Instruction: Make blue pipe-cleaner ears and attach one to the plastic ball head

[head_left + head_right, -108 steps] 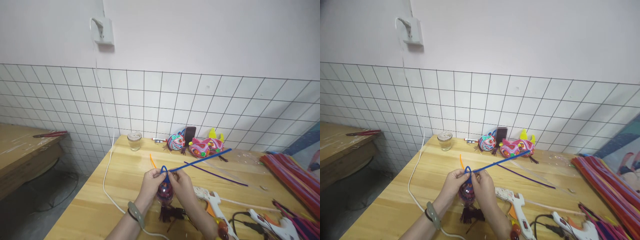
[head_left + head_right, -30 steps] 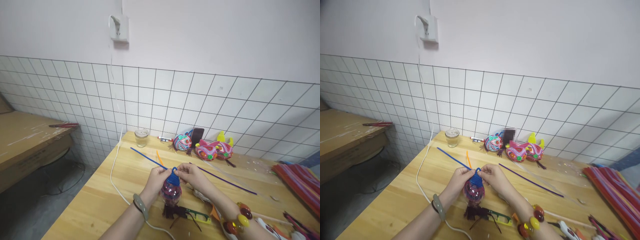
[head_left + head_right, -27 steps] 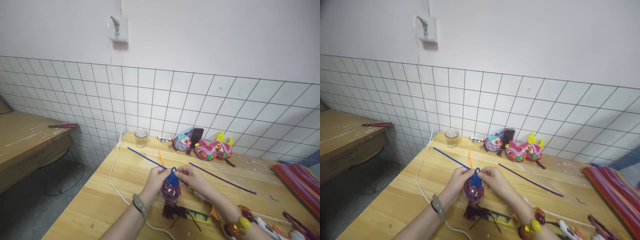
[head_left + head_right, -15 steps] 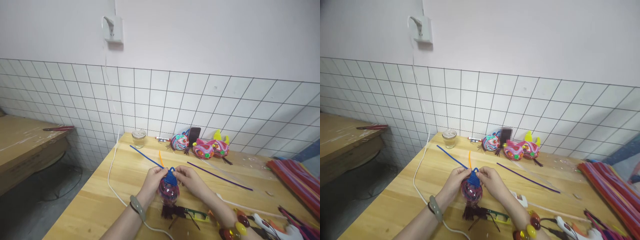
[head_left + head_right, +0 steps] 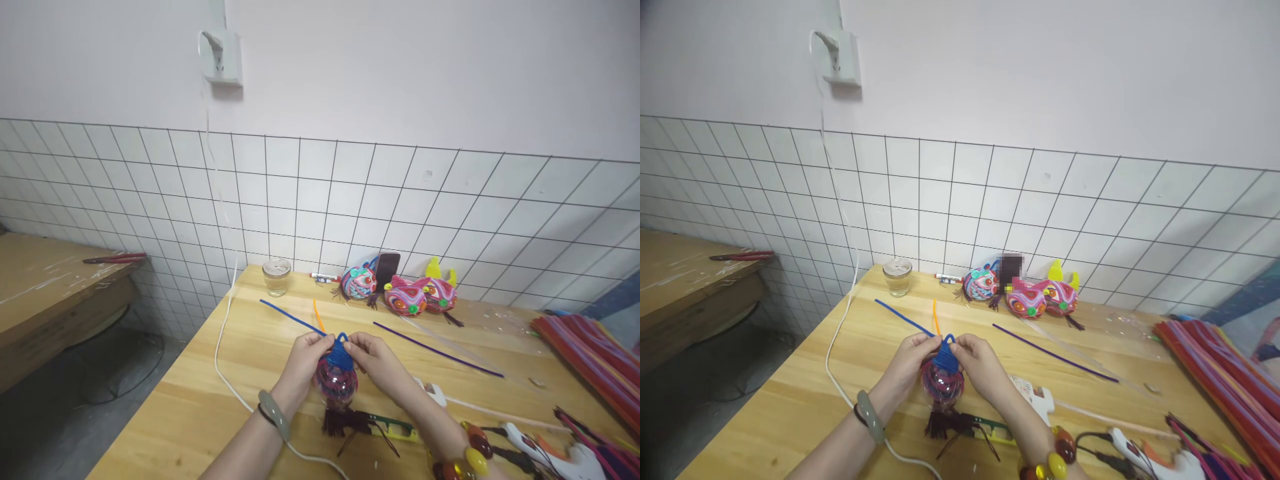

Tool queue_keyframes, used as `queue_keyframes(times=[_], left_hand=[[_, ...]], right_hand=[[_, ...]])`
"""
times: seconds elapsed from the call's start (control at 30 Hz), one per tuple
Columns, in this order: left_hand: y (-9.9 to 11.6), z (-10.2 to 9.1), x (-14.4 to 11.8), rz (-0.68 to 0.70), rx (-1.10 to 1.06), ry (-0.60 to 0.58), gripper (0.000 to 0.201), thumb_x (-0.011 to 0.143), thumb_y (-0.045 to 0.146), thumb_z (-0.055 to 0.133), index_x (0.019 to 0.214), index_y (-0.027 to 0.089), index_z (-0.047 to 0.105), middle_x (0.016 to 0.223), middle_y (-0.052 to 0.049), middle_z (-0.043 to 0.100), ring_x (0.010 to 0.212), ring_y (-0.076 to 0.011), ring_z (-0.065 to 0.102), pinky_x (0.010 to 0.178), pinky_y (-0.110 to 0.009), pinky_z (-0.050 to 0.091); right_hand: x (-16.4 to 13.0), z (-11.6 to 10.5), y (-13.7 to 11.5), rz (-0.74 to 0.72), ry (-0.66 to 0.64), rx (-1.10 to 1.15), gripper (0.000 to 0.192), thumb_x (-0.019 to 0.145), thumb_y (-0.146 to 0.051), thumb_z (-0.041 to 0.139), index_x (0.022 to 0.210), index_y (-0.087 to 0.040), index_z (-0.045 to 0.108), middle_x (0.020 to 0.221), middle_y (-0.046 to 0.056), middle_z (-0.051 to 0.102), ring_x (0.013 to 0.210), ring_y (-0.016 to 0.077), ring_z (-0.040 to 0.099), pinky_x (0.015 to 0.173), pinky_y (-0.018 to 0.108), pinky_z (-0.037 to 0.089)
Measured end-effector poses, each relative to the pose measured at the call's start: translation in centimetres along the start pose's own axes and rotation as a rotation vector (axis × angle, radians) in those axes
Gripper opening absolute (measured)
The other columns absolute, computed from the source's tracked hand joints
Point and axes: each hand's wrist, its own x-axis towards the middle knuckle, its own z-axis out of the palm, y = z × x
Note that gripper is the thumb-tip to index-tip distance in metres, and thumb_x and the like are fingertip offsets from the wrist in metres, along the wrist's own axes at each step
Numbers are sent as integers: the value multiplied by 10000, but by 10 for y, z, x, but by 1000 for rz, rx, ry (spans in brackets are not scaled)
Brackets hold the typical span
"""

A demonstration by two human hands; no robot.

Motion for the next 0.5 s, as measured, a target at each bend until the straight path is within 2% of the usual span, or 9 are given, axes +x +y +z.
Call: queue_keyframes(times=[0.3,0.5], left_hand=[[3,1,-2,7,23,31,238,543,319,752,520,122,619,482,2,608,434,-86,499,488,-207,377],[2,0,0,6,18,2,278,584,381,712,587,110,650,555,-38,641,546,-138,572,570,-242,419]], right_hand=[[0,5,2,-34,-7,60,324,710,-482,544,632,-169,517,538,-45,454,485,103,402,480,230,315],[-2,6,2,-60,23,66,324,713,-479,549,622,-169,516,553,-40,460,513,113,421,503,235,335]])
